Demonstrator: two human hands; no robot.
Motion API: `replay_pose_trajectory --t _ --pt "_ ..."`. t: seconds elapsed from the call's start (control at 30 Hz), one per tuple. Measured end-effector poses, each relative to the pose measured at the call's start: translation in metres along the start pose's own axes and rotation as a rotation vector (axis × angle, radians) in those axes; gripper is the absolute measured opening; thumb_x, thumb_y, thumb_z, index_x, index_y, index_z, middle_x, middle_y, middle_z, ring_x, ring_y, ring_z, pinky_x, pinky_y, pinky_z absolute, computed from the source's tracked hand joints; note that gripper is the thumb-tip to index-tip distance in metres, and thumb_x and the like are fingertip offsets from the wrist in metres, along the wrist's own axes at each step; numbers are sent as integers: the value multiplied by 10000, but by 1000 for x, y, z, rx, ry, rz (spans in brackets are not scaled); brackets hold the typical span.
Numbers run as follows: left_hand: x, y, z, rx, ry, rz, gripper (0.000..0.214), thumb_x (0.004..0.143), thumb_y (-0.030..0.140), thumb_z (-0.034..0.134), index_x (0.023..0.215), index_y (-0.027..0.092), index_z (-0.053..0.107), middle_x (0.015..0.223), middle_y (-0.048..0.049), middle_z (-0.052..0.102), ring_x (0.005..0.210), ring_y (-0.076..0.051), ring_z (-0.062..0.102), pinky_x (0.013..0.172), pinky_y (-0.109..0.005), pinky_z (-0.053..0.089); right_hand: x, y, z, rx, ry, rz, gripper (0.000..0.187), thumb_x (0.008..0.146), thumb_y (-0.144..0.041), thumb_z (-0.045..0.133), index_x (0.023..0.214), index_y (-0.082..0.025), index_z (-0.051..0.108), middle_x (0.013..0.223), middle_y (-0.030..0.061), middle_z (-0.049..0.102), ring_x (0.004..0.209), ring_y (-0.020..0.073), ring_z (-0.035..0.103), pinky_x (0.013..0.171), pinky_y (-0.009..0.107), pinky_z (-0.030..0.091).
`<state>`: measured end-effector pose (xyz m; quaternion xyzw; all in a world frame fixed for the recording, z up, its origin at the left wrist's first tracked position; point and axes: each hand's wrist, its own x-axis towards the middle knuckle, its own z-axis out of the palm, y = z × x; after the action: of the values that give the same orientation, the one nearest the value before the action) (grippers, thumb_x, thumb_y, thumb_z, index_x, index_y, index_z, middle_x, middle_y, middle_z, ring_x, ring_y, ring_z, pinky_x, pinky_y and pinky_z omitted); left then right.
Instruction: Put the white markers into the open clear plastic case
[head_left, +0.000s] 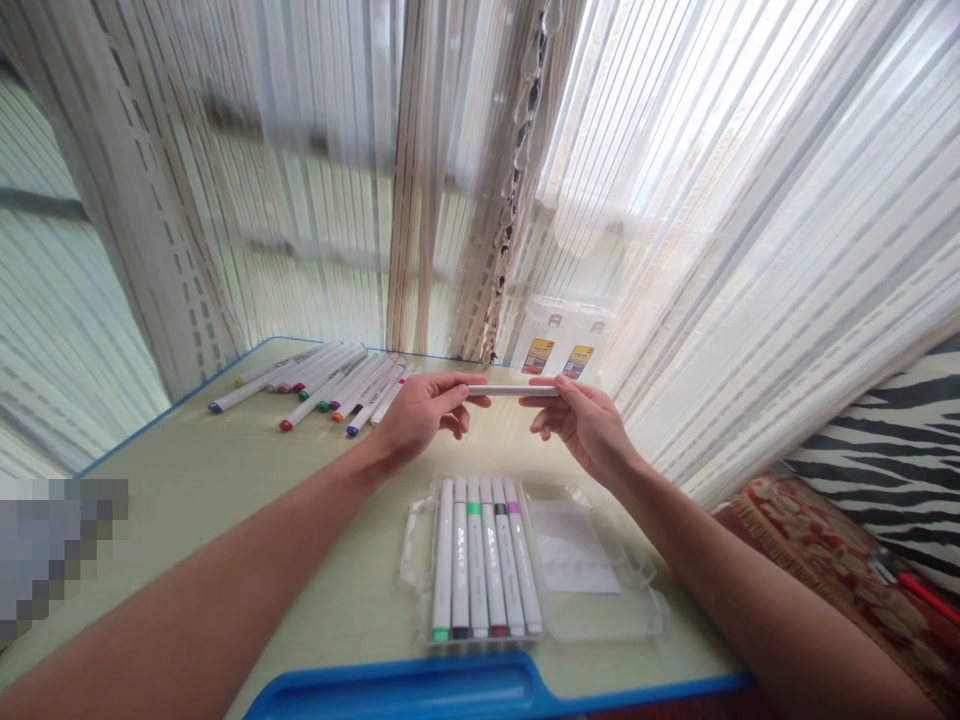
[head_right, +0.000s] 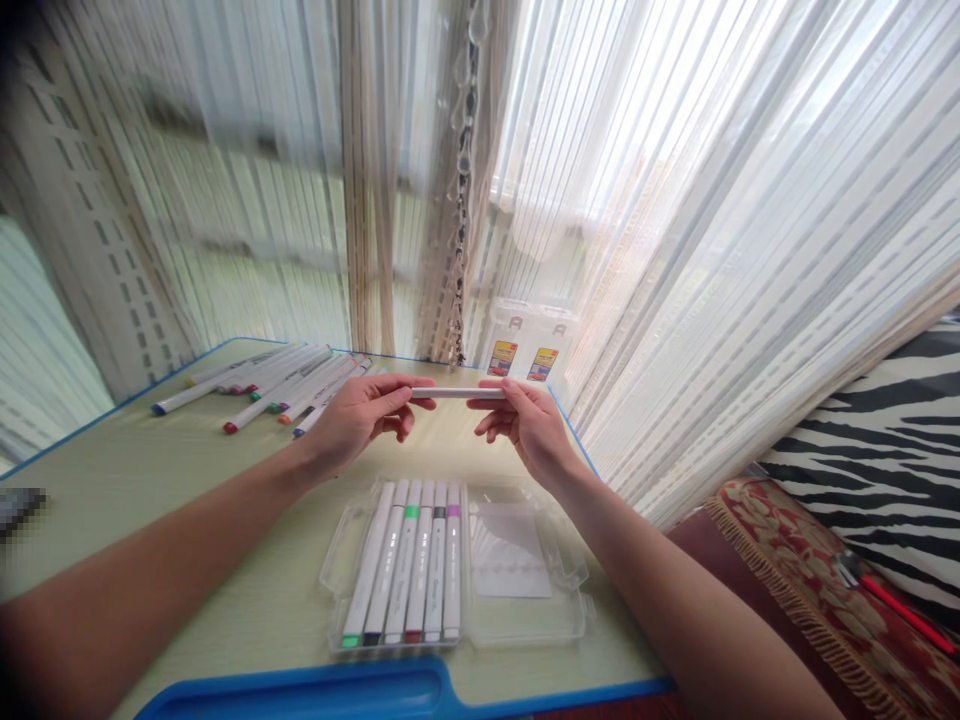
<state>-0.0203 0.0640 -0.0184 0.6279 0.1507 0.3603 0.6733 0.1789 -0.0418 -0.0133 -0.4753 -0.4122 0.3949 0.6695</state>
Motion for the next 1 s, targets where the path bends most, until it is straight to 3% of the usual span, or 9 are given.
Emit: replay_pose_trajectory --t 0.43,0.77,1.0 --pt "-1 2 3 95 9 29 340 834 338 678 1030 64 728 840 -132 746 522 -87 554 532 -242 468 1 2 -2 -46 7 -32 330 845 -433 688 908 -111 724 781 128 769 510 173 683 427 240 481" --pt "-2 4 4 214 46 32 236 790 326 726 820 97 676 711 -49 695 513 -78 533 499 -212 435 -4 4 0 -148 -65 -95 403 846 -511 676 907 -114 717 792 126 768 516 174 690 434 247 497" --pt "-3 4 5 268 42 17 273 742 359 764 753 125 625 640 -15 634 516 -89 524 486 -216 414 -7 2 3 -213 -112 -107 366 848 -491 682 910 -131 717 797 104 765 511 153 681 441 238 499"
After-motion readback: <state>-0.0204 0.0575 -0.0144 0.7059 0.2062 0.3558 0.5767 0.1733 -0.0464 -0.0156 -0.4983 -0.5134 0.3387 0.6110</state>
